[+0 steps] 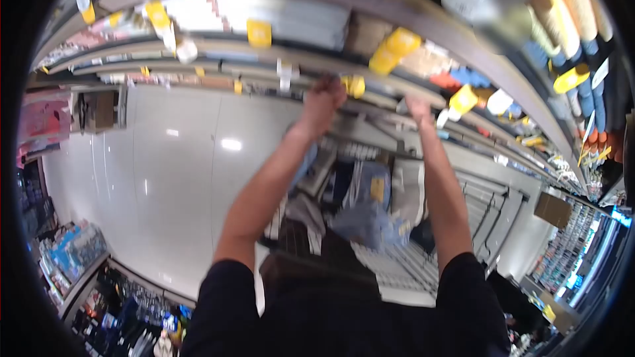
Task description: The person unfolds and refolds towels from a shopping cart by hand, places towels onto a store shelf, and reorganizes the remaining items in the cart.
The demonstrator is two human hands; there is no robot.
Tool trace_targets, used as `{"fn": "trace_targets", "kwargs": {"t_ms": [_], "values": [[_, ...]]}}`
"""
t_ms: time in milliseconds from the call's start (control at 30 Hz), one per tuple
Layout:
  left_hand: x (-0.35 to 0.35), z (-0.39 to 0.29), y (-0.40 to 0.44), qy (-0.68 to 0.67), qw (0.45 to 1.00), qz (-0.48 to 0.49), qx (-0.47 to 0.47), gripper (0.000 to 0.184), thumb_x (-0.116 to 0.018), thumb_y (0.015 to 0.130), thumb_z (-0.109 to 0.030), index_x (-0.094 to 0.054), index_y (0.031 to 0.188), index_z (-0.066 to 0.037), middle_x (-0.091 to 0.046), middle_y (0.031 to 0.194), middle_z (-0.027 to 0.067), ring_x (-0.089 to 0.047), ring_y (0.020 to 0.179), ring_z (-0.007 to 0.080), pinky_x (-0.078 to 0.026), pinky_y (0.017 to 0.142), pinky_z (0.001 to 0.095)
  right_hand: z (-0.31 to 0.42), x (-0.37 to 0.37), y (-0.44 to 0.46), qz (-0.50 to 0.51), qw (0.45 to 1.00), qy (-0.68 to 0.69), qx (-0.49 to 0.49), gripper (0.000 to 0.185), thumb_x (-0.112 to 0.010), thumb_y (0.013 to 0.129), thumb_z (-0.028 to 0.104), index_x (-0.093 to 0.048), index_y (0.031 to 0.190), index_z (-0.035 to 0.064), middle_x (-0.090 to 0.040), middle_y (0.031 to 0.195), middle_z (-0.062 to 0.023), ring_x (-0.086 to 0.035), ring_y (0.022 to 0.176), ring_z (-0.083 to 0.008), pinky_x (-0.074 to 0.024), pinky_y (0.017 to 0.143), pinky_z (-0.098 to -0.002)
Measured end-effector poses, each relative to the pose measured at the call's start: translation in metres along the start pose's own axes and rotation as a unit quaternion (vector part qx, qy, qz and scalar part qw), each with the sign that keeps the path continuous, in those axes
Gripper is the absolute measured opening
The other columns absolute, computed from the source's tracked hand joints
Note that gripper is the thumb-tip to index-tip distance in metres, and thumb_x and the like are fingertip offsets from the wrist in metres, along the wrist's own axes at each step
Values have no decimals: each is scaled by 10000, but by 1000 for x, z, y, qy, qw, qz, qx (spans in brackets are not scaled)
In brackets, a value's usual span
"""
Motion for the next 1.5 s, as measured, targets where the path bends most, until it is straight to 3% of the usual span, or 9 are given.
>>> {"fn": "trace_targets", "kwargs": {"t_ms": [333,533,700,800,1033,1167,1267,1433,1500], "values": [[53,-67,-206,409,895,56,166,287,-590,1000,-90,-651,1235,62,-723,1105,122,-689,1042,202,-546,934,309,-16,122,-328,-137,982,-125,44,238,-615,915,10,-658,1150,16,-606,1266,-212,-564,1211,-433,-474,1003,-470],[154,106,-184,803,569,79,156,807,-803,765,-338,-485,1463,-87,-568,1384,249,-626,1191,379,-525,963,431,-62,114,-523,5,991,-119,-64,145,-612,928,40,-670,1058,12,-643,1177,-191,-595,1130,-395,-472,966,-471],[145,136,-204,912,366,39,180,1064,-855,659,-215,-290,1558,-152,-240,1597,283,-562,1234,459,-511,1013,434,-82,99,-581,28,989,-143,-20,111,-597,941,65,-667,1014,19,-664,1098,-150,-620,1034,-356,-495,885,-452],[194,129,-210,798,580,110,120,905,-856,668,-234,-453,1468,-102,-464,1505,184,-627,1182,343,-531,958,410,-100,97,-588,-34,992,-113,-43,129,-603,932,133,-695,976,55,-702,937,-119,-684,843,-329,-545,729,-408],[163,73,-262,799,480,137,337,415,-784,801,-334,-736,1114,-65,-756,963,145,-709,928,297,-539,833,409,-114,107,-578,10,983,-56,-176,119,-637,878,172,-730,916,109,-726,851,-81,-698,712,-291,-544,634,-394],[128,72,-263,777,544,120,295,444,-697,919,-417,-729,1058,4,-714,829,85,-634,717,151,-504,681,335,-126,111,-572,67,977,-45,-198,180,-646,868,223,-743,962,103,-742,869,-107,-720,779,-308,-562,691,-405],[102,49,-277,643,733,-52,216,378,-465,1067,-363,-646,1109,-33,-620,708,1,-533,608,69,-399,503,245,-134,107,-570,80,980,-28,-182,212,-641,869,247,-747,981,101,-744,895,-119,-718,821,-322,-564,730,-417],[18,34,-323,526,820,-116,193,346,-443,1076,-365,-605,1114,-62,-635,780,-12,-550,611,18,-360,397,176,-124,86,-547,187,974,-109,-60,278,-629,879,256,-720,1057,63,-736,1026,-137,-697,941,-331,-548,813,-430],[4,48,-332,391,904,-113,132,384,-421,1089,-378,-615,1201,-66,-690,976,40,-658,775,96,-531,620,238,-97,83,-526,151,985,65,-55,397,-638,912,335,-681,1188,52,-725,1065,-171,-699,987,-323,-528,891,-416]]}}
Point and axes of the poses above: each hand's wrist, its own y-axis towards the middle knuckle, its own x-axis out of the back of the hand, z = x × y, the point moved 4 cm from there along y, towards the middle knuckle
